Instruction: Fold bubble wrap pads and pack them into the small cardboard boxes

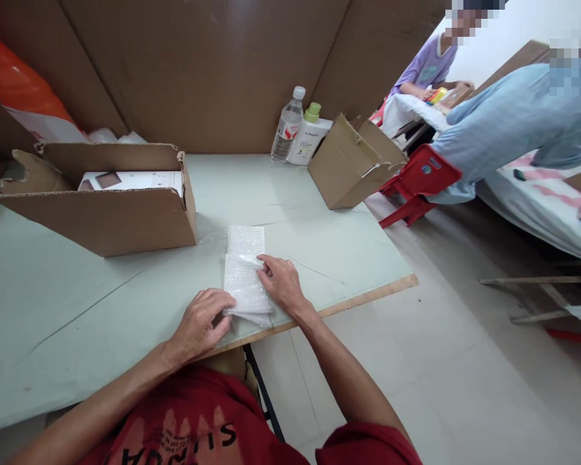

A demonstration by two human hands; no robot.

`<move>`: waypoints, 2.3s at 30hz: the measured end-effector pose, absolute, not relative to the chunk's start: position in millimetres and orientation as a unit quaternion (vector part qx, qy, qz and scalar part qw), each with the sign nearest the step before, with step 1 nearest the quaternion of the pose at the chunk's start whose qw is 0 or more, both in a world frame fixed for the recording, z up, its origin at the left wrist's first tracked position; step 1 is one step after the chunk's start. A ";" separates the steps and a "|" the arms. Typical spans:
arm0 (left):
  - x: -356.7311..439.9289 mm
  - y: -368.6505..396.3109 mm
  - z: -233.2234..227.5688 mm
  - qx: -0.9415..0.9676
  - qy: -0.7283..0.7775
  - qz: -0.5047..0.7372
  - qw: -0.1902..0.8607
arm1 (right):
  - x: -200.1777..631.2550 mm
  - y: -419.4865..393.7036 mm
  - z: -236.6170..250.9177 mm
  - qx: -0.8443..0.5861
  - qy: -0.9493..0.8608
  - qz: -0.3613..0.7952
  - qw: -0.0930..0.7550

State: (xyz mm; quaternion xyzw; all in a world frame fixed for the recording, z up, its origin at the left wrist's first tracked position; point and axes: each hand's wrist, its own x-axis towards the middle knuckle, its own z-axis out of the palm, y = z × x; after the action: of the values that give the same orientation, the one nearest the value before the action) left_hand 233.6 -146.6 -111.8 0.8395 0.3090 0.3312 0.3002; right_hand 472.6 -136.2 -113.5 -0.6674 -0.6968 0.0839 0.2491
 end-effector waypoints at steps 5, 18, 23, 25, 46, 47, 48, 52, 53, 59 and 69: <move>240.9 -131.4 -103.8 0.794 0.397 0.268 0.373 | 473.9 -167.7 -82.9 -0.651 -0.682 0.075 0.324; 253.8 -115.4 -110.7 0.820 0.396 0.317 0.264 | 452.9 -179.4 -103.2 -0.547 -0.813 -0.004 0.202; 232.6 -134.0 -106.6 0.847 0.327 0.319 0.271 | 453.3 -185.0 -97.4 -0.552 -0.792 0.105 0.239; 229.5 -135.9 -103.8 0.836 0.356 0.293 0.297 | 451.0 -191.6 -92.9 -0.560 -0.774 0.166 0.243; 219.2 -150.3 -96.3 0.239 0.379 0.419 0.790 | 386.8 -183.5 -91.6 -0.565 -0.669 0.278 0.396; 216.3 -151.1 -95.9 0.251 0.388 0.428 0.777 | 387.6 -183.5 -88.2 -0.572 -0.663 0.256 0.409; 213.2 -152.0 -95.2 0.273 0.397 0.429 0.764 | 389.7 -182.2 -84.6 -0.579 -0.654 0.242 0.422; 201.4 -155.3 -89.3 0.429 0.428 0.376 0.701 | 393.8 -169.6 -71.9 -0.556 -0.629 0.340 0.423; 198.9 -155.4 -87.6 0.452 0.431 0.369 0.688 | 390.8 -166.2 -70.4 -0.545 -0.628 0.366 0.419; 183.1 -147.5 -79.7 0.442 0.373 0.321 0.750 | 369.1 -154.0 -75.7 -0.537 -0.547 0.462 0.446; 144.6 -124.8 -64.3 0.621 0.396 0.160 0.657 | 373.6 -128.2 -26.4 -0.497 -0.712 0.451 0.205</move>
State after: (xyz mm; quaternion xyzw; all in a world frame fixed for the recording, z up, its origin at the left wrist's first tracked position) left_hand 144.6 -124.8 -64.3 0.6212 0.3958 0.1595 0.6573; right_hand 373.6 -128.2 -26.4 -0.4969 -0.7122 0.4514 0.2052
